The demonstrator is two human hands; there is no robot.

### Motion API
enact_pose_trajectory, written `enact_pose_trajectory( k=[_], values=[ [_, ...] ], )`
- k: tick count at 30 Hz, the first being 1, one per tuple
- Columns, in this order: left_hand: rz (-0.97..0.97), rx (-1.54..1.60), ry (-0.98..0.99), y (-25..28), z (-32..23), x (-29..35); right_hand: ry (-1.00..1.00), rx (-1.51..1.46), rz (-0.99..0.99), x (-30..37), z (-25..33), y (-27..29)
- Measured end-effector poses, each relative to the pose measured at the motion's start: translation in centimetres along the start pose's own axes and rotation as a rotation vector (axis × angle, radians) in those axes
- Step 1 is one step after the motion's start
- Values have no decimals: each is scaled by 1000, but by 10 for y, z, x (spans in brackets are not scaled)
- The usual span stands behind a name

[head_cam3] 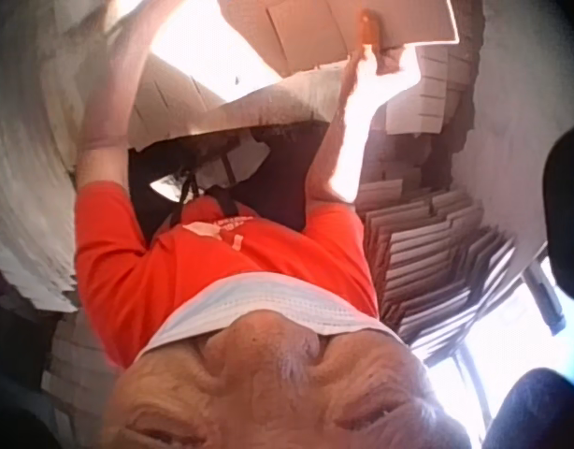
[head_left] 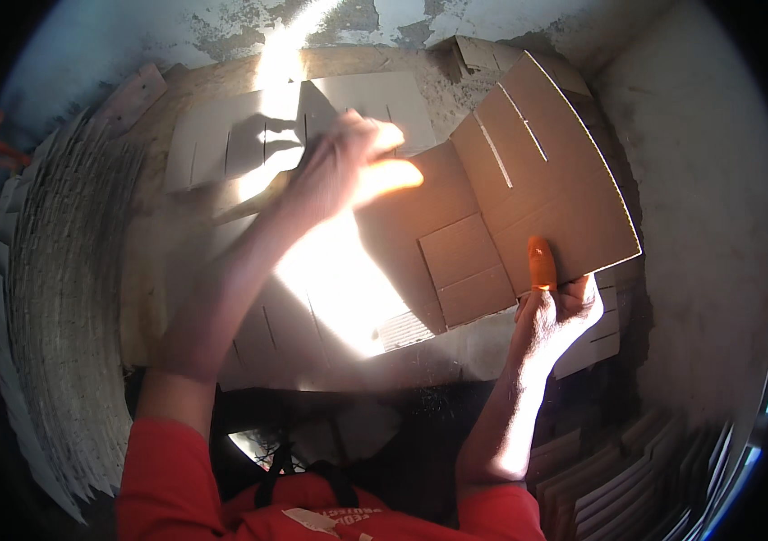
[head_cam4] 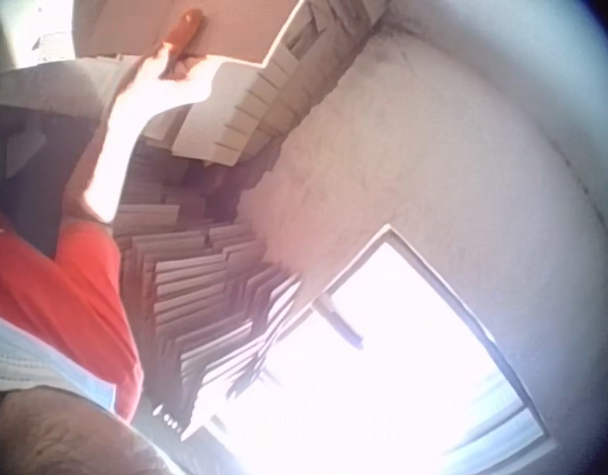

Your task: The person assembles pre-cut cardboard pieces by folding along scored lines and interlocking tabs to form box-like structures. They handle each piece individually, aligning edges and snapping parts together, then place the assembled units into a growing stack.

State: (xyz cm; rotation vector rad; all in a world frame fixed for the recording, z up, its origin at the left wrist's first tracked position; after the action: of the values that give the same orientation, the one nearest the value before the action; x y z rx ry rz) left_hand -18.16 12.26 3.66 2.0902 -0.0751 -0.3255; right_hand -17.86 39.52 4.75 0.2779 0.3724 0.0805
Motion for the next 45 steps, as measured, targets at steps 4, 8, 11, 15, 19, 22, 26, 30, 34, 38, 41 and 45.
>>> enact_pose_trajectory(
  k=[4,8,11,15,19,22,26,30,34,38,41,45],
  values=[
    [14,-296,307,-37,115,-21,78,36,22,0,10,-7],
    [258,-549,308,-94,136,-48,26,33,-37,4,2,0],
    [304,-731,294,-118,164,-55,6,4,-30,3,15,-10],
    [431,-552,286,-127,173,-58,48,25,-31,6,9,-8],
    [55,-212,361,-74,133,-44,57,37,-47,3,1,-2],
    [-221,-267,99,-37,120,-24,47,-38,-28,1,7,-9],
    [-284,-327,-172,2,83,-30,18,-86,-7,3,7,-11],
    [-347,-668,-244,23,27,-32,53,-84,18,11,11,-11],
    [-312,-646,-296,21,7,-44,26,-78,64,6,4,-8],
    [-326,-461,-341,8,8,-39,57,-129,77,4,5,-8],
    [-263,-517,-346,0,-6,-38,46,-186,68,5,1,-8],
    [-179,-714,-368,-6,-36,-28,28,-178,67,6,0,-9]
  ],
)
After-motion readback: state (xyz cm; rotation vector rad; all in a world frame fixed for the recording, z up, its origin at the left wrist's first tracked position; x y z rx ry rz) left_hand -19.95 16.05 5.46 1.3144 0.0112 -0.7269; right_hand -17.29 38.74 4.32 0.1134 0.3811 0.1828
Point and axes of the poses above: each hand's wrist, its own x-axis away from the middle knuckle, its own y-axis out of the back of the hand, z = x × y, the point moved 7 cm from there along -x, towards the middle knuckle, and after that the axes turned 14 degrees about z, right-handed, at the moved point
